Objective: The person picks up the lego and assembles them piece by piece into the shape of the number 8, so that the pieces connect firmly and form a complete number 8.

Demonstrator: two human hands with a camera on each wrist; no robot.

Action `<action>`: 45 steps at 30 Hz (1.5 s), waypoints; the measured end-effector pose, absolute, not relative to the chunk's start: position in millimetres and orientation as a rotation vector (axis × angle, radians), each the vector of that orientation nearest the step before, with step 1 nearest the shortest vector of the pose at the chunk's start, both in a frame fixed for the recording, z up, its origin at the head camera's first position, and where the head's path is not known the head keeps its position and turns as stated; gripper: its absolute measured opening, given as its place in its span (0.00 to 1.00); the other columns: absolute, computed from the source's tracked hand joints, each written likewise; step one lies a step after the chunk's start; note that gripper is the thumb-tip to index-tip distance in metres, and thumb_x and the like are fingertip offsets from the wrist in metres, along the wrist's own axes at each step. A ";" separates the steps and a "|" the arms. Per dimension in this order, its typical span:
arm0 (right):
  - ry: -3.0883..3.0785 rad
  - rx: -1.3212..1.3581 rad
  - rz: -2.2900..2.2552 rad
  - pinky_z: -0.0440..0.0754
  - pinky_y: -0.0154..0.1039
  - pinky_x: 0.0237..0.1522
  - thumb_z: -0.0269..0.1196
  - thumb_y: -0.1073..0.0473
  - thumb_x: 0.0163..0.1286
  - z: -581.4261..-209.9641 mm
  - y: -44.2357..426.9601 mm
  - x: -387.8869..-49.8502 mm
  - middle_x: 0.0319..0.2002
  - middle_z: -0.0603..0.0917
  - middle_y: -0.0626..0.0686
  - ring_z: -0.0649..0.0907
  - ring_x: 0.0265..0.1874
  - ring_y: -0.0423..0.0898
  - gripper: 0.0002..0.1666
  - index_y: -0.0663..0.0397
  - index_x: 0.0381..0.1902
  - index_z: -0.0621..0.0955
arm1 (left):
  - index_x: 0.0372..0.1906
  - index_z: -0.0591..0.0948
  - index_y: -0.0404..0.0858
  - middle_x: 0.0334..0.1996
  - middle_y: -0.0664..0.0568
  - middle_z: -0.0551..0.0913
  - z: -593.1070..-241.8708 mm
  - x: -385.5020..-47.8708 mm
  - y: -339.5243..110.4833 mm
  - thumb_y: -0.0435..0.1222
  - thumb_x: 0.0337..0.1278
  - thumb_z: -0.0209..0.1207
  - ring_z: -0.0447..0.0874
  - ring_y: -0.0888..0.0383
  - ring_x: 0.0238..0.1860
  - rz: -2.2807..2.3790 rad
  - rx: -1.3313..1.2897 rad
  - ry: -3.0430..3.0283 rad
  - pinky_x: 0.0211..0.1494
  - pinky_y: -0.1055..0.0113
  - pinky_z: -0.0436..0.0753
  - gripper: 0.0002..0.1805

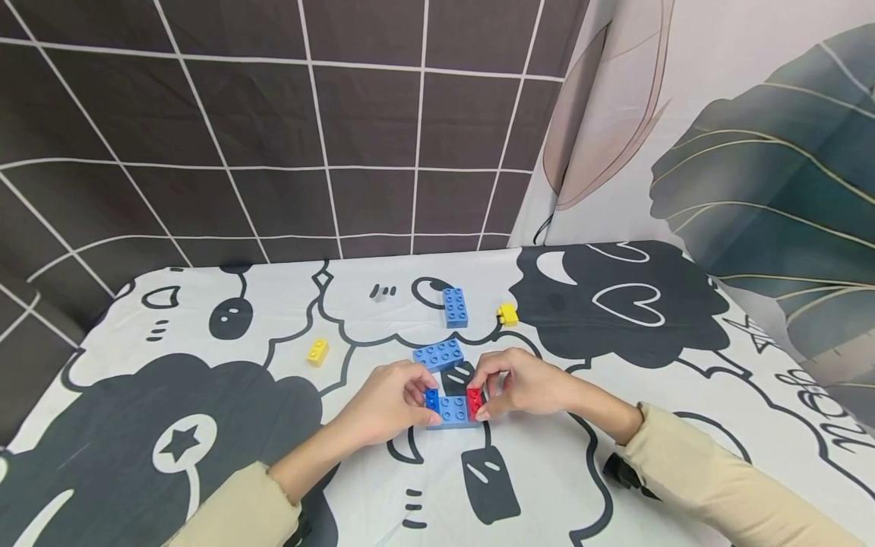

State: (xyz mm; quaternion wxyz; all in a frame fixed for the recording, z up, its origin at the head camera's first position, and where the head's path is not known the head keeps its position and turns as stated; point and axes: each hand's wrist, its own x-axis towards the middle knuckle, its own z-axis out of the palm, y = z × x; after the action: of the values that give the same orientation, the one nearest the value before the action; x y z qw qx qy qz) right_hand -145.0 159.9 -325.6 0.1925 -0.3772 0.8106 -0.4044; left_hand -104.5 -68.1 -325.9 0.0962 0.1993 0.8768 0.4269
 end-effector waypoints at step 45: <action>2.285 -1.036 -1.139 0.74 0.33 0.25 0.72 0.63 0.46 -325.5 159.6 -144.0 0.29 0.79 0.45 0.77 0.26 0.41 0.14 0.57 0.33 0.82 | 0.28 0.80 0.34 0.24 0.54 0.73 -323.0 -104.8 -62.8 0.29 0.31 0.73 0.73 0.62 0.26 1.256 0.545 2.633 0.30 0.71 0.73 0.14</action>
State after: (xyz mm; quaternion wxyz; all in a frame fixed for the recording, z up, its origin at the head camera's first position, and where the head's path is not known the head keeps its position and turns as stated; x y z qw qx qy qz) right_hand -144.0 159.6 -325.5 0.1921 -0.3690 0.8139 -0.4056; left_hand -104.8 -62.8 -323.0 0.0869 0.1829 0.8838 0.4218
